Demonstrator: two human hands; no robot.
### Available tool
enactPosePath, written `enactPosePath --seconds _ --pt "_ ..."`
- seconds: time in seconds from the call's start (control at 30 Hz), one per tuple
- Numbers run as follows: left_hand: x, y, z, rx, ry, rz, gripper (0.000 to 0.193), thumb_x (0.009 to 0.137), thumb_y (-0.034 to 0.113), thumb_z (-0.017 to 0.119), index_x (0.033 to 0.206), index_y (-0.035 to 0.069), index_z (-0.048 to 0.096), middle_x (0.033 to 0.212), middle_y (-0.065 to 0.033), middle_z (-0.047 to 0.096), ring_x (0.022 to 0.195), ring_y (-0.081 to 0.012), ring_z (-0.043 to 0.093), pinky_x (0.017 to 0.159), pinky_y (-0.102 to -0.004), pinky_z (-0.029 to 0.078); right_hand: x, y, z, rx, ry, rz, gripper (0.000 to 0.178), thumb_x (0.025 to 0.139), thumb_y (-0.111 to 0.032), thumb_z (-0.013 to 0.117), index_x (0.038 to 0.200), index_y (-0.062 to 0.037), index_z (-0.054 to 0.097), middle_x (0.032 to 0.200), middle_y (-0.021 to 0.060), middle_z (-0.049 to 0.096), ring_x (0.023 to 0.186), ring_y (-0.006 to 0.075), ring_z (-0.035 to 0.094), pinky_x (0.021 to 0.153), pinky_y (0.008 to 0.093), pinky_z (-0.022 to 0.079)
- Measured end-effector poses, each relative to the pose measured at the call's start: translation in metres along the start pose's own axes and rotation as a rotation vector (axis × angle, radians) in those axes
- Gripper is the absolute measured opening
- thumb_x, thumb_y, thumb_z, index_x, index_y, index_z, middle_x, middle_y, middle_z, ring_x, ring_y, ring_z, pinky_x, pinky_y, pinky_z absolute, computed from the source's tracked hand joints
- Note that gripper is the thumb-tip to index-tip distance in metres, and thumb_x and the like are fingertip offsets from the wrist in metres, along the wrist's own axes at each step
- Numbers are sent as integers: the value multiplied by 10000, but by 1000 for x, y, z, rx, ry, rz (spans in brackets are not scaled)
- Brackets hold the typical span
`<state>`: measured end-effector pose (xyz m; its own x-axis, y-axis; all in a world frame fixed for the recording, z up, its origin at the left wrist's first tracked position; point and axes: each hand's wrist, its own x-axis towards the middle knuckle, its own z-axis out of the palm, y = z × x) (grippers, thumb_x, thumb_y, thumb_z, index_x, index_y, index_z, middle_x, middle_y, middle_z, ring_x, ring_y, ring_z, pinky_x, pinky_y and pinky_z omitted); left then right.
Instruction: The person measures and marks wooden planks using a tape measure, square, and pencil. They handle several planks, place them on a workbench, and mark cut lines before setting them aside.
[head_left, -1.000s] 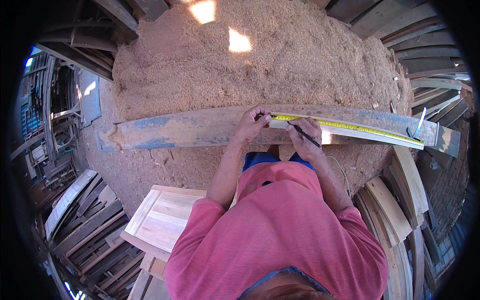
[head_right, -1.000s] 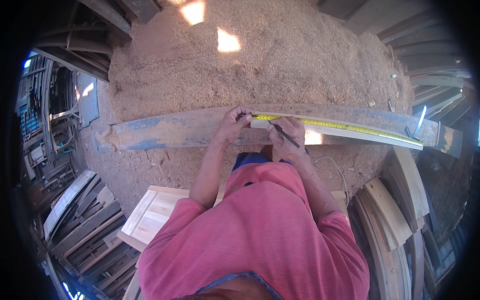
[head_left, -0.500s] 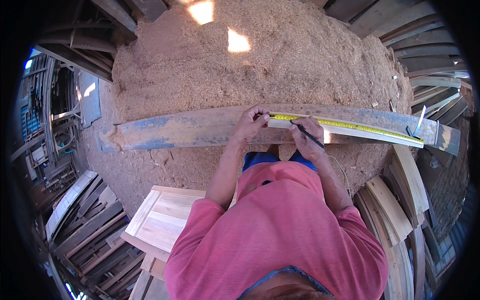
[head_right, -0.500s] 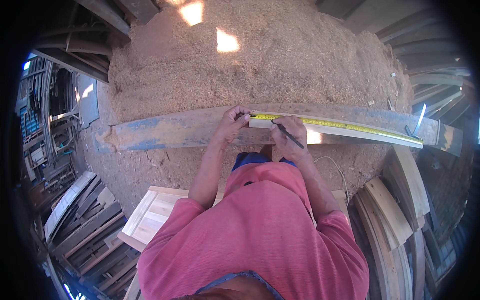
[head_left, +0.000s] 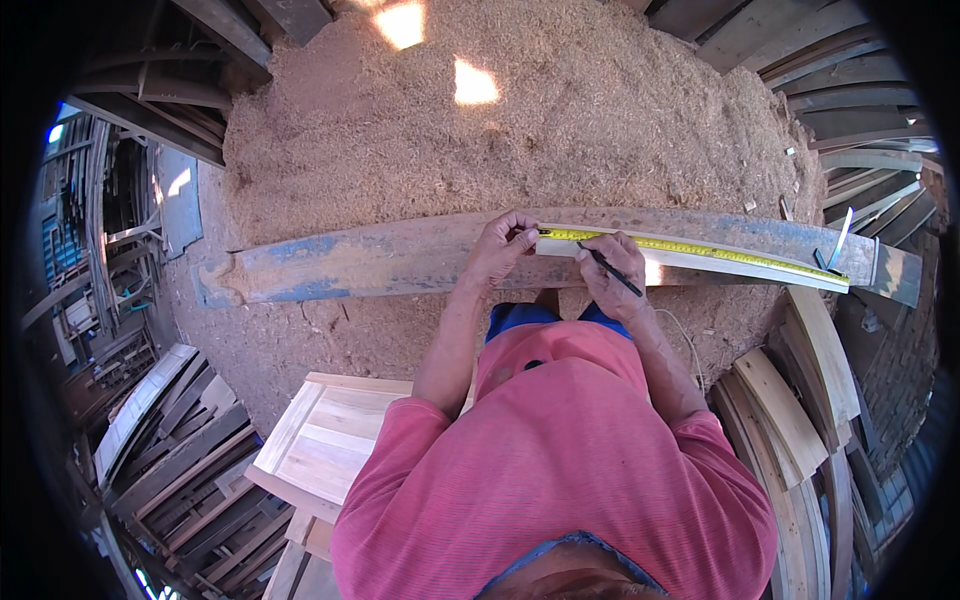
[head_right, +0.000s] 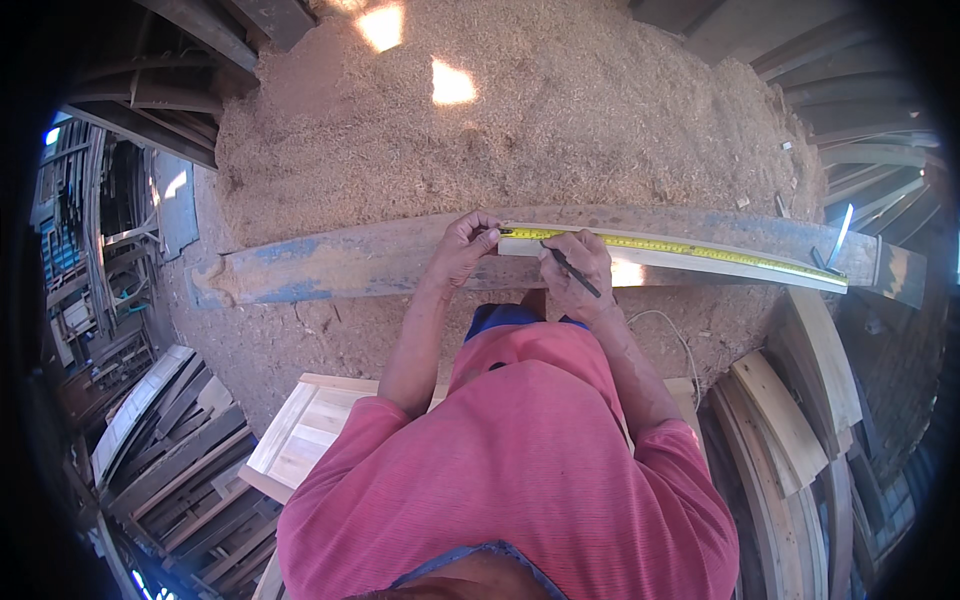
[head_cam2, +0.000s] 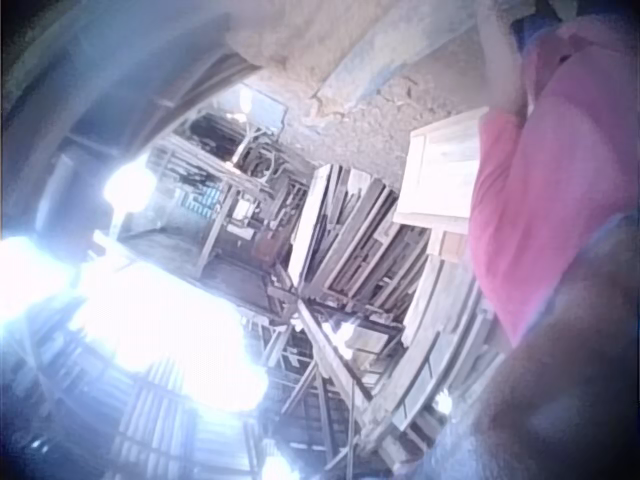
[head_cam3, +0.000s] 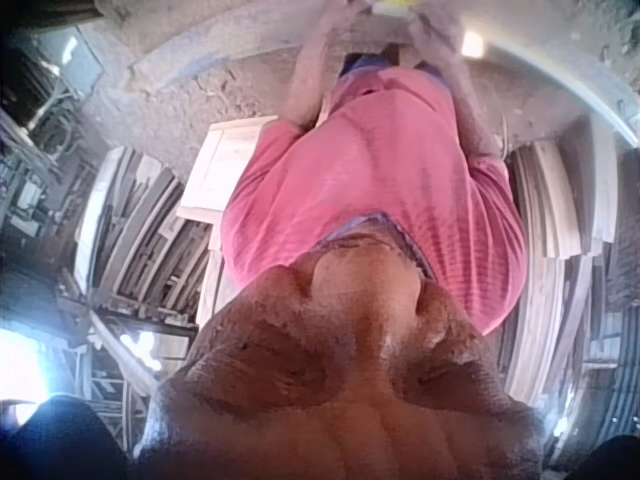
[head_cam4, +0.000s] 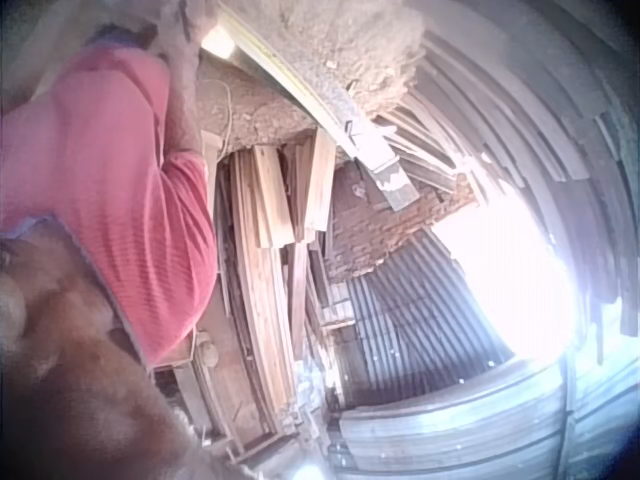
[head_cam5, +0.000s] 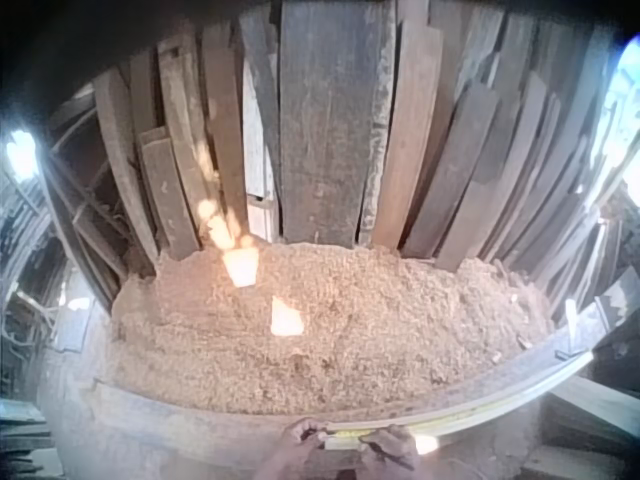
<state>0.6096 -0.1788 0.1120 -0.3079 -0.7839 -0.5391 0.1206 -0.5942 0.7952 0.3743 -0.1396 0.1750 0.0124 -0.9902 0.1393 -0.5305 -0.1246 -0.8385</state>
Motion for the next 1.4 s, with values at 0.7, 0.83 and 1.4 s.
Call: enactPosePath --seconds 0.7,0.83,1.4 --pt "-1 3 1 15 13 -18 189 1009 158 739 1140 42 668 1045 -28 687 937 -115 655 856 -311 587 2 -5 -2 3 -26 44 101 856 -89 755 941 -70 704 778 126 649 747 319 640 695 447 535" --pt "-1 3 1 4 5 -9 186 1010 153 736 1142 41 668 1046 -31 687 934 -114 658 852 -308 589 1 -4 -3 7 -37 47 117 850 -92 762 940 -60 695 744 126 622 739 327 621 705 446 530" --pt "-1 14 9 451 74 170 201 1001 104 667 1190 36 687 1043 -52 678 961 -150 642 878 -306 547 6 53 -181 -132 410 198 277 1083 -194 562 1260 -11 671 1071 134 771 1011 256 713 941 385 532"
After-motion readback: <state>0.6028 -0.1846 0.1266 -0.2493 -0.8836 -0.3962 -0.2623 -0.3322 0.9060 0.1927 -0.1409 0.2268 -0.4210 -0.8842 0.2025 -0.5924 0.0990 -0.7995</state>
